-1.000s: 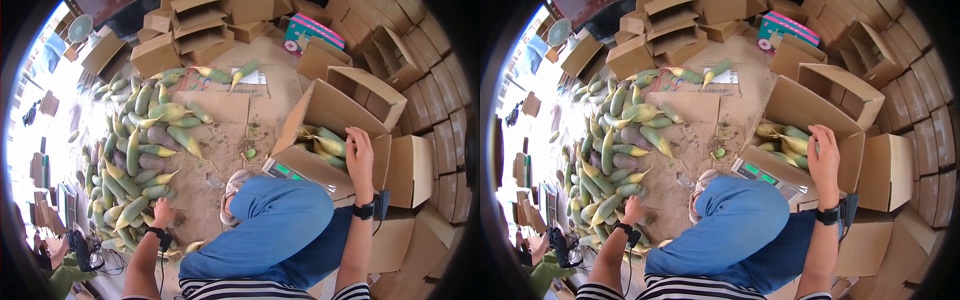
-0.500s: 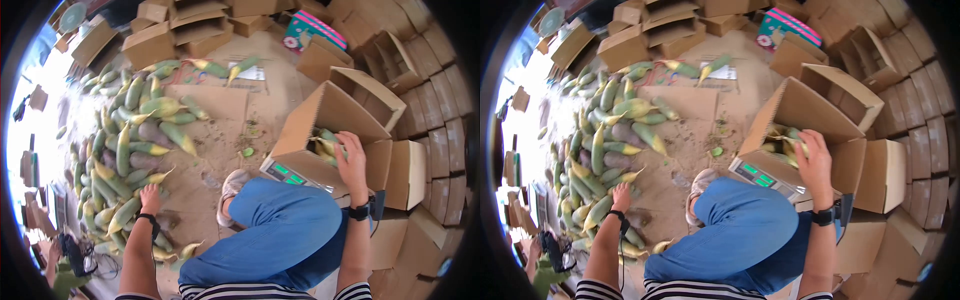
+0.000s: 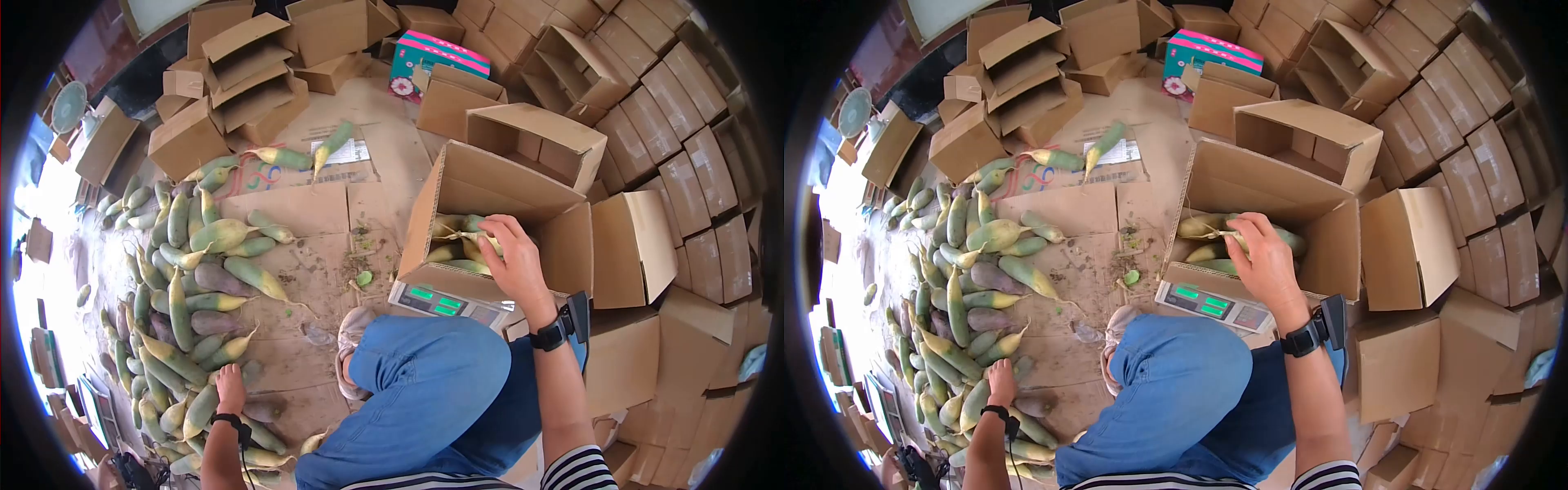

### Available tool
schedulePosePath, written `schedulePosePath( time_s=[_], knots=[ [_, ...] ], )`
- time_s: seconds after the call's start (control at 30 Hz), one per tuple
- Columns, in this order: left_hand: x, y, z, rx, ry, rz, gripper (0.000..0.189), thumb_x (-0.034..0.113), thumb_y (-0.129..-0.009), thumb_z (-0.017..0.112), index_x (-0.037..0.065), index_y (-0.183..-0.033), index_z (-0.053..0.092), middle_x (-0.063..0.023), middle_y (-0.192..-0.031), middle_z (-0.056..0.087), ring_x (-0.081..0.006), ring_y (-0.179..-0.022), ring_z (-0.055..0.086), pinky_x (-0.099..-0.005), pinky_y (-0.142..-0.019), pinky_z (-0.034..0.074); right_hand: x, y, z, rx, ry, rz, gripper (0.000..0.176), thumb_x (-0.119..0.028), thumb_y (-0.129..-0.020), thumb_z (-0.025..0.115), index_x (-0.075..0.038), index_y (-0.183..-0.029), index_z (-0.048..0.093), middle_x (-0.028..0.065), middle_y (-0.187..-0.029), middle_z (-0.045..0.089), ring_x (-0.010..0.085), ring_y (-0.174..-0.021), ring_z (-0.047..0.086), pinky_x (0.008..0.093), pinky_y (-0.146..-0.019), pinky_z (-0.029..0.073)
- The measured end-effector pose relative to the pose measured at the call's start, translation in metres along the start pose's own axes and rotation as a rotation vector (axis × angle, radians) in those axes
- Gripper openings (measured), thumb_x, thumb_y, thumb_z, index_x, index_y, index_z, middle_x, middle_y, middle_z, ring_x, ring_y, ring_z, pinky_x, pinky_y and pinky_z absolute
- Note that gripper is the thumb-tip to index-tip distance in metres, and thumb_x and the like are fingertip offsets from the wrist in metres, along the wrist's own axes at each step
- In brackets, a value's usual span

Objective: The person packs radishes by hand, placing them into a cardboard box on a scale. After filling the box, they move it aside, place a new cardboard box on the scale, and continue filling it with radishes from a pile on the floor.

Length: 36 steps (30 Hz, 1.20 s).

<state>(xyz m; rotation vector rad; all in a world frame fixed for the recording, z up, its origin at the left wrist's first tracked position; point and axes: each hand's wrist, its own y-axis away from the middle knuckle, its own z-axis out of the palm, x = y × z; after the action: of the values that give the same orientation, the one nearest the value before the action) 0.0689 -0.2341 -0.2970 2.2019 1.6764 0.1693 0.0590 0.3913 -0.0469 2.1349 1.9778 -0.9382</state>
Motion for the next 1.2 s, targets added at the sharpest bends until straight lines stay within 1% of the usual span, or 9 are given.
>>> schedulePosePath(
  time_s=[0.23,0.33,0.53,0.63,0.7,0.8,0.87,0.97,1.2],
  knots=[
    [0.04,0.037,-0.063,0.018,0.206,0.043,0.05,0.012,-0.064,0.075,0.002,-0.105,0.049,-0.0178,-0.108,0.055,-0.0376,-0.107,0.053,-0.0452,-0.09,0.047,0.0,0.001,0.0,-0.003,-0.021,-0.012,0.02,-0.014,-0.089,0.062,-0.005,-0.106,0.062,0.0136,-0.11,0.061,0.036,-0.088,0.063,0.0411,-0.075,0.052],
    [0.084,0.037,-0.086,0.184,0.414,0.048,0.052,0.013,-0.064,0.077,0.001,-0.106,0.05,-0.0181,-0.106,0.056,-0.0395,-0.102,0.054,-0.0443,-0.089,0.047,0.004,0.004,0.001,-0.002,-0.043,-0.014,0.02,-0.014,-0.088,0.062,-0.005,-0.106,0.062,0.0136,-0.109,0.061,0.036,-0.089,0.062,0.041,-0.075,0.052],
    [0.14,0.029,-0.205,0.278,1.066,-0.044,0.057,0.01,-0.07,0.076,0.002,-0.119,0.048,-0.0126,-0.112,0.055,-0.0265,-0.106,0.056,-0.0377,-0.087,0.048,0.003,0.004,0.0,0.047,-0.057,-0.063,0.02,-0.012,-0.087,0.062,-0.004,-0.106,0.062,0.0139,-0.108,0.061,0.0354,-0.09,0.062,0.0404,-0.075,0.052],
    [0.168,0.038,-0.287,0.448,1.003,0.011,0.058,0.003,-0.07,0.073,0.002,-0.122,0.048,-0.0115,-0.116,0.054,-0.0216,-0.109,0.054,-0.0358,-0.092,0.046,-0.002,0.005,-0.007,0.107,-0.059,-0.074,0.025,-0.013,-0.086,0.064,-0.004,-0.11,0.062,0.0146,-0.11,0.06,0.0349,-0.093,0.062,0.0399,-0.078,0.052],
    [0.179,0.038,-0.313,0.825,1.159,0.236,0.061,0.0,-0.067,0.072,0.001,-0.122,0.045,-0.0148,-0.121,0.052,-0.0248,-0.114,0.053,-0.0377,-0.098,0.044,-0.008,0.005,-0.012,0.144,-0.071,-0.076,0.03,-0.014,-0.085,0.065,-0.004,-0.113,0.061,0.015,-0.113,0.059,0.0347,-0.096,0.061,0.0395,-0.081,0.052],
    [0.211,0.036,-0.351,0.978,1.322,0.445,0.065,-0.001,-0.066,0.073,0.001,-0.123,0.042,-0.0201,-0.125,0.05,-0.0289,-0.117,0.052,-0.0403,-0.101,0.043,-0.026,0.001,-0.024,0.237,-0.13,-0.228,0.049,-0.02,-0.081,0.071,-0.006,-0.126,0.055,0.0158,-0.123,0.056,0.0351,-0.108,0.058,0.0409,-0.09,0.05],
    [0.237,0.025,-0.365,0.928,1.301,0.573,0.066,-0.001,-0.066,0.073,0.001,-0.124,0.041,-0.0213,-0.126,0.05,-0.0299,-0.117,0.052,-0.0413,-0.1,0.043,-0.038,0.002,-0.031,0.284,-0.196,-0.444,0.07,-0.029,-0.075,0.077,-0.006,-0.134,0.048,0.016,-0.132,0.051,0.0357,-0.116,0.054,0.0431,-0.097,0.046],
    [0.285,0.004,-0.377,0.816,1.301,0.779,0.066,0.0,-0.068,0.075,0.0,-0.124,0.04,-0.0219,-0.126,0.049,-0.0292,-0.117,0.053,-0.0409,-0.099,0.044,-0.044,0.003,-0.037,0.291,-0.23,-0.541,0.074,-0.032,-0.073,0.08,-0.005,-0.134,0.047,0.0184,-0.136,0.049,0.0384,-0.12,0.052,0.0461,-0.101,0.043],
    [0.354,-0.033,-0.386,0.217,1.712,0.657,0.061,0.004,-0.079,0.073,-0.003,-0.128,0.038,-0.0182,-0.128,0.049,-0.0237,-0.118,0.052,-0.0372,-0.101,0.043,-0.009,0.006,-0.046,0.171,-0.147,-0.396,0.08,-0.019,-0.06,0.083,-0.007,-0.133,0.05,0.0139,-0.118,0.057,0.0336,-0.107,0.058,0.0437,-0.093,0.047]
  ],
)
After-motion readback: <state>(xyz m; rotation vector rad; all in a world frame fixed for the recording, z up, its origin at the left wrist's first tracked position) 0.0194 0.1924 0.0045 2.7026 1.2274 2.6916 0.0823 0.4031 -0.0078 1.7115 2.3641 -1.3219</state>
